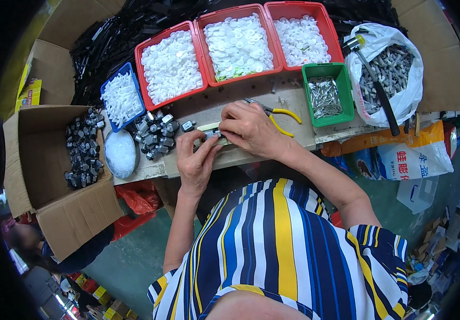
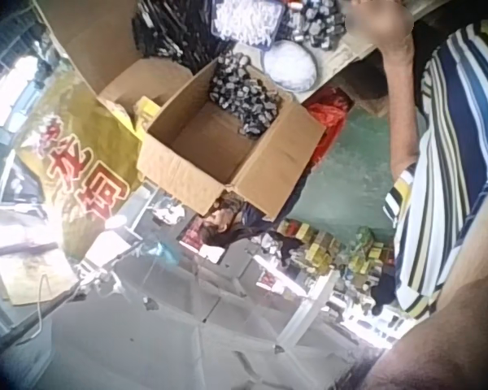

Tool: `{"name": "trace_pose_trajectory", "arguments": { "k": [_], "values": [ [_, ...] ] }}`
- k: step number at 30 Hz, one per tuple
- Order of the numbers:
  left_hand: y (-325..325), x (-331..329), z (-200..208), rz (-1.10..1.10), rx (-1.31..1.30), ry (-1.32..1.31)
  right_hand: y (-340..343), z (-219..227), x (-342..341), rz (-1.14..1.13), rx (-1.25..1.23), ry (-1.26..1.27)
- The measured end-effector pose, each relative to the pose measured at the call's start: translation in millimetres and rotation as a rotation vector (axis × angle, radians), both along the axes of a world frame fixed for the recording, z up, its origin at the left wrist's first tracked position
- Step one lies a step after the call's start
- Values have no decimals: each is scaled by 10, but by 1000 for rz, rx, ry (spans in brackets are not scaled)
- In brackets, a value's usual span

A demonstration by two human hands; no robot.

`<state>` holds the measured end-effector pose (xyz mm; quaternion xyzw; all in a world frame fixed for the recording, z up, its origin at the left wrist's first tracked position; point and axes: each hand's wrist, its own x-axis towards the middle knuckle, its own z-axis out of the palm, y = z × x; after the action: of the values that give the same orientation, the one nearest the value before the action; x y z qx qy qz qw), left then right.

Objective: The person assembles small metal locks at a workbench. They pick up metal lock bodies and white plastic components, insert the parts into a wooden jig, and use a hammer to secure them. The person then uses pliers to adjust the mechanism and places the finished locks into a cardboard box.

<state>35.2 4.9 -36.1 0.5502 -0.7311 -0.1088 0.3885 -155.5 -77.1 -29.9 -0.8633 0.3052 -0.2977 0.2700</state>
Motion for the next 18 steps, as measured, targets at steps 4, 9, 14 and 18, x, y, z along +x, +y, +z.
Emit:
{"name": "trace_pose_trajectory", "arguments": {
  "k": [4,9,14,18],
  "values": [
    [15,-1,-2,3,22,-11,-14,-14,11,22,-23,7],
    [5,-13,18,-5,23,-25,-33,-15,8,20,62,-5],
    [-26,-14,-11,-17,14,-17,-31,-6,-36,30,67,15],
    [-68,-5,-32,-34,-20,-28,4,103,-101,5,1,30]
  ]
}}
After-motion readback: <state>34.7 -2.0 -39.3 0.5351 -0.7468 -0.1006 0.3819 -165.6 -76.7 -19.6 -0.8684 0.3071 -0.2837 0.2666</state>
